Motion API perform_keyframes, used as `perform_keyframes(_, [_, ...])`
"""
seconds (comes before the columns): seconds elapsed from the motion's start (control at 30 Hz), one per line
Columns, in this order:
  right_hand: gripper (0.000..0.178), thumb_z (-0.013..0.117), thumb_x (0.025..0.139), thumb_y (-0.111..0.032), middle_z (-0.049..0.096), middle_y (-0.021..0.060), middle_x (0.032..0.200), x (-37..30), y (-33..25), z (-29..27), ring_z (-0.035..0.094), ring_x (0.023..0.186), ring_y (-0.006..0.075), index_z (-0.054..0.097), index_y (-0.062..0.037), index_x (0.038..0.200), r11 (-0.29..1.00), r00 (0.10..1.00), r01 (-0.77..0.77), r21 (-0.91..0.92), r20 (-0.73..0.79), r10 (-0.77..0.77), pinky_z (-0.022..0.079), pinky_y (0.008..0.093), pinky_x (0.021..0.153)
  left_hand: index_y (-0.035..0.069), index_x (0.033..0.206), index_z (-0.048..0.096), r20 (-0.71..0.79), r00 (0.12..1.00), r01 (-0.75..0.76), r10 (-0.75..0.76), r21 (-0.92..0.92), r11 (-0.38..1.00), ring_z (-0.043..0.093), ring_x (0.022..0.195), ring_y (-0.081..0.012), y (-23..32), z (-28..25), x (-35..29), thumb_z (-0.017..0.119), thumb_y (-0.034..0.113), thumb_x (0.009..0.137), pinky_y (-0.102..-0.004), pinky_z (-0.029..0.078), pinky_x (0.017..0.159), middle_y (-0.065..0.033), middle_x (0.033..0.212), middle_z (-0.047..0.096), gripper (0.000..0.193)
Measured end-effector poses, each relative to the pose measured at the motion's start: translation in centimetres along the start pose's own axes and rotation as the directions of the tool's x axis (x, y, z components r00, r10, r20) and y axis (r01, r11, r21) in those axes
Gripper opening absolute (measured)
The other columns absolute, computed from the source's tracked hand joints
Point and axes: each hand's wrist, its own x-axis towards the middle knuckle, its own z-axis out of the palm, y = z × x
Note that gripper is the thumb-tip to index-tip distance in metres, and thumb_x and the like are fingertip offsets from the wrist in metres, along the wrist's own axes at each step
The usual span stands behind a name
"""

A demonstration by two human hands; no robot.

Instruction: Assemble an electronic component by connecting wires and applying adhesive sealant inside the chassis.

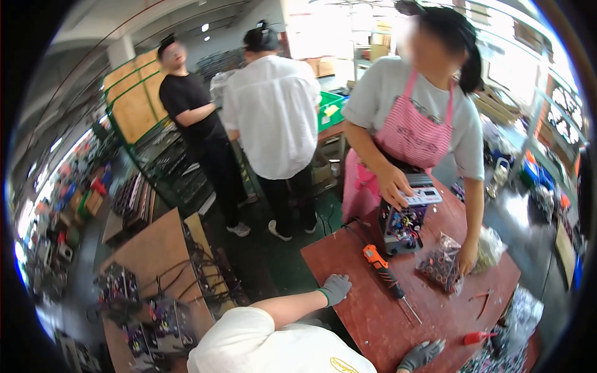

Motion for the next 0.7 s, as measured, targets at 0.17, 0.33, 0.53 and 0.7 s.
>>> perform_keyframes(0.17, [0.04, 0.048, 0.092, -0.028, 0.055, 0.0273, 0.116, 1.2, -3.0, -2.8, 0.053, 0.105, 0.0428, 0.055, 0.0057, 0.111, 0.967, 0.947, 0.233, -0.1, -0.205, -0.249, 0.046, 0.0506, 0.089, 0.01, 0.098, 0.063, 0.013, 0.999, 0.049, -0.049, -0.017, 0.999, 0.059, 0.098, -0.0263, -0.2, 0.1, -0.8, 0.069, 0.03, 0.074, -0.039, 0.045, 0.081, -0.011, 0.105, 0.057, 0.032])
perform_keyframes(0.33, [0.04, 0.048, 0.092, -0.027, 0.053, 0.0282, 0.118, 0.7, -0.6, 0.0, 0.051, 0.108, 0.0449, 0.053, 0.0057, 0.114, 0.955, 0.923, 0.282, -0.093, -0.244, -0.296, 0.044, 0.0523, 0.092, 0.009, 0.098, 0.063, -0.042, 0.997, 0.063, -0.064, -0.033, 0.997, 0.058, 0.098, -0.0255, 0.0, 0.7, -1.0, 0.069, 0.029, 0.074, -0.039, 0.046, 0.079, -0.0105, 0.105, 0.058, 0.031])
perform_keyframes(0.53, [0.042, 0.051, 0.092, -0.029, 0.05, 0.0265, 0.123, 0.4, 1.4, 3.0, 0.05, 0.112, 0.0413, 0.05, 0.0028, 0.119, 0.941, 0.889, 0.315, -0.122, -0.31, -0.337, 0.043, 0.0517, 0.094, 0.009, 0.098, 0.064, -0.117, 0.992, 0.042, -0.051, -0.076, 0.996, 0.056, 0.1, -0.0272, -0.2, 2.5, -0.5, 0.067, 0.029, 0.075, -0.0408, 0.045, 0.08, -0.0113, 0.108, 0.056, 0.031])
perform_keyframes(0.7, [0.04, 0.044, 0.091, -0.015, 0.041, 0.0223, 0.138, 0.7, -0.7, 1.3, 0.036, 0.129, 0.0371, 0.046, 0.0044, 0.126, 0.993, 0.997, 0.076, -0.094, 0.002, -0.076, 0.028, 0.0434, 0.109, 0.011, 0.099, 0.064, -0.173, 0.985, -0.011, -0.009, -0.111, 0.994, 0.056, 0.1, -0.0266, -1.0, 3.3, -1.4, 0.065, 0.028, 0.076, -0.0407, 0.045, 0.08, -0.0109, 0.107, 0.057, 0.028])
